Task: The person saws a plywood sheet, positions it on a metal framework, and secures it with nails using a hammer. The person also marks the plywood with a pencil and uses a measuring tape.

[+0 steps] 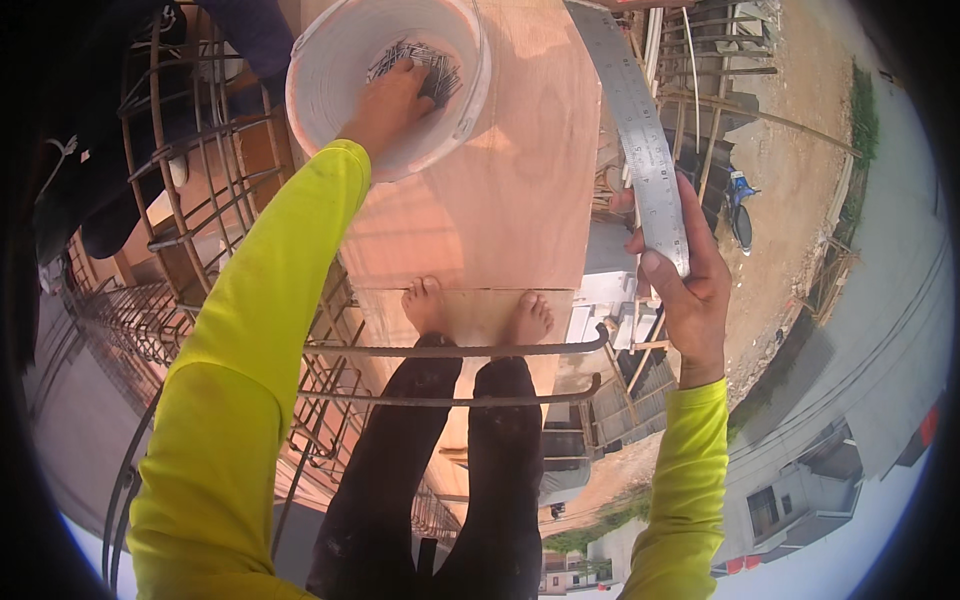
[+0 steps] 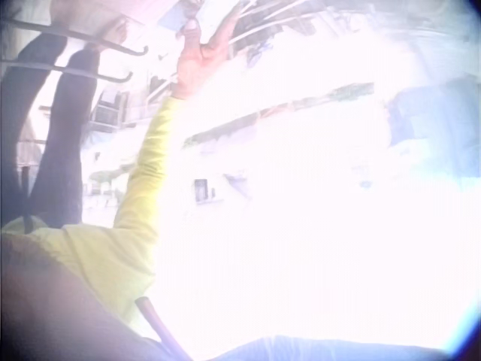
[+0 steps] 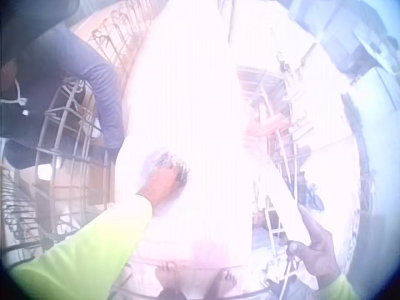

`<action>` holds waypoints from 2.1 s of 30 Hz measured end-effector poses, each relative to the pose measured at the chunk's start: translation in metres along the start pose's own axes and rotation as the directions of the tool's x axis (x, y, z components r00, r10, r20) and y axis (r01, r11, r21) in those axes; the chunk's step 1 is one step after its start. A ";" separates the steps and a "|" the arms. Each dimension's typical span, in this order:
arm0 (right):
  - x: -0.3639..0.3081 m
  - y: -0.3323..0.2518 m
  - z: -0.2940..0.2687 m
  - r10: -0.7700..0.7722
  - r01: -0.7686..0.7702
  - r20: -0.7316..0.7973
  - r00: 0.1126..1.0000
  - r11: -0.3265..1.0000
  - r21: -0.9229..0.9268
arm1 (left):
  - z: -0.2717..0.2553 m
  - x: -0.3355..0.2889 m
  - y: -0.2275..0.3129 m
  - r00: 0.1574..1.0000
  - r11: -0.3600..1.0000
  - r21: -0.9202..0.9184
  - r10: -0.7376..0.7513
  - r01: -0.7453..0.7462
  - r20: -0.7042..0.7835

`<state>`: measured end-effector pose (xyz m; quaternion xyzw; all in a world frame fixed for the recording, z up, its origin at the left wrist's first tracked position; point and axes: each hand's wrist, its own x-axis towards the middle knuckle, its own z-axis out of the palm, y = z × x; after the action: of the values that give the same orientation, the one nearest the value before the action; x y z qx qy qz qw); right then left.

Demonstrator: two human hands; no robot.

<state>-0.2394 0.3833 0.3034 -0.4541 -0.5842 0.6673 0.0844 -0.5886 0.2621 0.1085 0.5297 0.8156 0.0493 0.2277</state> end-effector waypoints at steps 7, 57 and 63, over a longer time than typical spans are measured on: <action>0.122 0.075 0.044 -0.141 0.121 0.109 0.984 0.978 0.169 | 0.038 0.036 0.007 0.994 0.957 0.290 0.044 -0.012 -0.105; 0.161 0.161 0.388 0.046 0.119 0.157 0.986 0.463 -0.878 | -0.097 -0.445 0.197 0.600 -0.256 -0.686 -0.341 0.681 0.723; 0.115 0.095 0.360 0.294 0.011 0.193 0.936 0.524 -0.851 | -0.088 -0.451 0.208 0.644 -0.116 -0.725 -0.379 0.679 0.664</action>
<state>-0.5188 0.1751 0.1295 -0.3726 -0.7983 0.3711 -0.2936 -0.2998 -0.0331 0.3977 -0.1208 0.6894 0.3891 0.5989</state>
